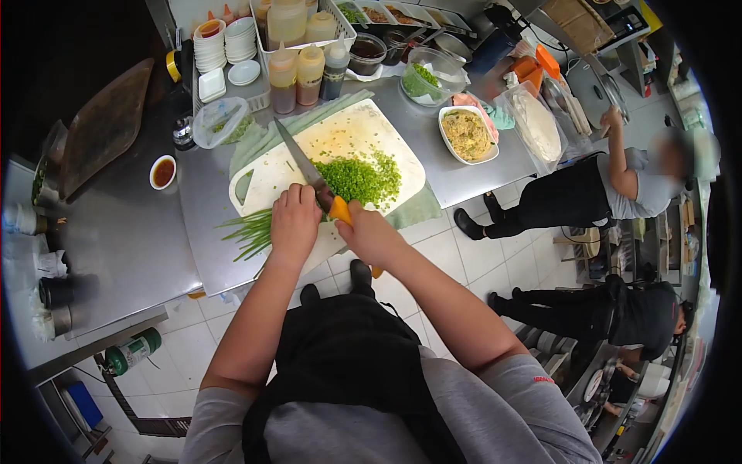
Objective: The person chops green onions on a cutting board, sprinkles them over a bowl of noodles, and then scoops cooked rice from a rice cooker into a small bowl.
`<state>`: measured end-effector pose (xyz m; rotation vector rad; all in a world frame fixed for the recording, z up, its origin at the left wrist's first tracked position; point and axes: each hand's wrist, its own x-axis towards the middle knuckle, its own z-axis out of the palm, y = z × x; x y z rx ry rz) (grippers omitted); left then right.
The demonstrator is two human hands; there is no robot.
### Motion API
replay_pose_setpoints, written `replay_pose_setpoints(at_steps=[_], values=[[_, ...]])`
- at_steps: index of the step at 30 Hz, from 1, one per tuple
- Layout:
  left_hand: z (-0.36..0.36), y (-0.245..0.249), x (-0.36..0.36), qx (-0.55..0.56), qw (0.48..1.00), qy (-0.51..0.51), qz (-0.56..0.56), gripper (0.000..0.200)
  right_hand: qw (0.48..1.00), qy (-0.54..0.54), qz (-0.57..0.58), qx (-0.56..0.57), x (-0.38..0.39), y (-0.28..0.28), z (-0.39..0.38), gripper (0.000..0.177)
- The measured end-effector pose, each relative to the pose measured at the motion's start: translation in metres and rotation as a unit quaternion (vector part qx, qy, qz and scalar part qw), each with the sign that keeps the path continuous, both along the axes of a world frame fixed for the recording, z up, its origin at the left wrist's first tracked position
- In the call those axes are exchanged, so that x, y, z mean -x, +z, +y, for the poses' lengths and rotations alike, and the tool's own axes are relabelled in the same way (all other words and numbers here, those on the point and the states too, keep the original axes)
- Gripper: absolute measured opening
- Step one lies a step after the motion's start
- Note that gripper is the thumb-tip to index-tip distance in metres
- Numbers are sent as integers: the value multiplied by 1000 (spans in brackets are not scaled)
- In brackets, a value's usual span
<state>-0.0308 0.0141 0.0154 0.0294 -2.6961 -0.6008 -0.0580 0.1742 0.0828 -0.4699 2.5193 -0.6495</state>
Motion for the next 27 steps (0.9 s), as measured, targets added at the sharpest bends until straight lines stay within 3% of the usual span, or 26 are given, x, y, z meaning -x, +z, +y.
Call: replay_pose_setpoints(at_steps=[4,10,13,15,17,19,20,22,27], values=[[2,5,-6,41,998,34,13,17,997,-33,-26,61,7,34,21,35],[-17,19,4,-71,995,65,32,20,995,-56,-40,72,6,56,46,35],[-46,24,32,-83,996,36,19,25,997,-42,-36,51,1,47,57,34],[-64,23,51,27,999,-40,-14,24,998,-32,-24,39,-2,37,64,34],[-77,20,60,32,997,-76,-9,19,999,-20,-10,26,-5,32,71,33],[-81,25,63,1,988,-98,-121,11,999,-20,-4,36,-6,31,76,32],[-80,25,60,2,988,-93,-122,11,999,-15,-5,37,-7,32,77,32],[-69,32,48,-36,978,-26,-204,5,999,-30,-16,40,-6,37,78,32],[-59,28,30,-62,992,-8,-110,11,999,-18,-17,39,-6,32,79,31]])
